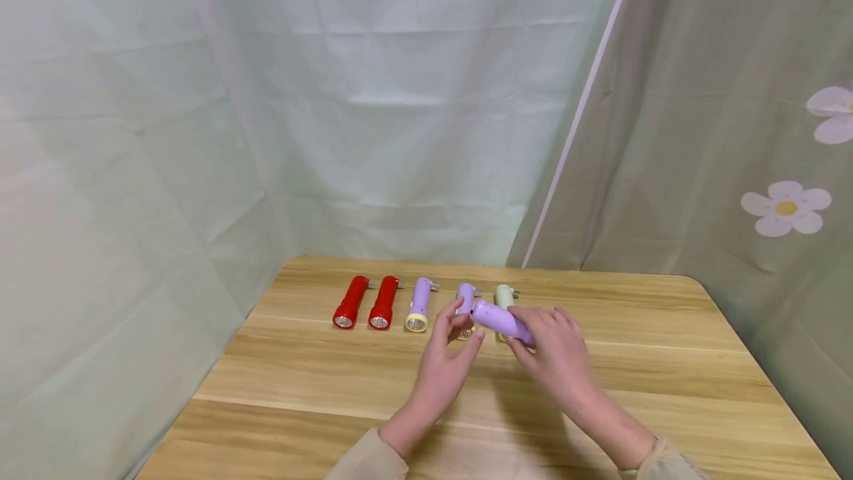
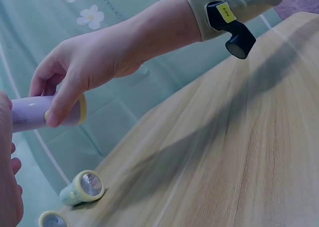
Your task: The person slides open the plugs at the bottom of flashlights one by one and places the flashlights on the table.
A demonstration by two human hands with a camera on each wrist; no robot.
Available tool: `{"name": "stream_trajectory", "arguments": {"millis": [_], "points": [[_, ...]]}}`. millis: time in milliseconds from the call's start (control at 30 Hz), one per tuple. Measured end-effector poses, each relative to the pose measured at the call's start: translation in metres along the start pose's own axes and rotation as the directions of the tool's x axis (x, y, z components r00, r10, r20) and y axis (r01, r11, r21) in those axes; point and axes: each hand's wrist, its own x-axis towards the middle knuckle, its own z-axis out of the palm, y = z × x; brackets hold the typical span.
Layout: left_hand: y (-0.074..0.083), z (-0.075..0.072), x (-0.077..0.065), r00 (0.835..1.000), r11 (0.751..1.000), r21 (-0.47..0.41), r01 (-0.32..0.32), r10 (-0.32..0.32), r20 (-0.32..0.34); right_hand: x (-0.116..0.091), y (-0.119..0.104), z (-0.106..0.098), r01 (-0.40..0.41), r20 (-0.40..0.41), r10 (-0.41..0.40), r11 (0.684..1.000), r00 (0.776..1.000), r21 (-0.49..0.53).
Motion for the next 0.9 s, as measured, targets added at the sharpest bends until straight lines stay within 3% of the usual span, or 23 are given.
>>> {"name": "stream_trajectory", "arguments": {"millis": [533,900], "points": [[-0.001,0.001,0.008,1.000,0.998,-0.064,0.009,-0.010,-0.010,0.001,0.002,0.012,0.023,-0.037,-0.023,1.000,0.999,-0.006],[-0.005,0.010,0.012,0.996,0.996,-0.047,0.077,-0.079,-0.036,0.003,-0.001,0.018,0.017,-0.024,-0.017,1.000,1.000,-0.021]]}}
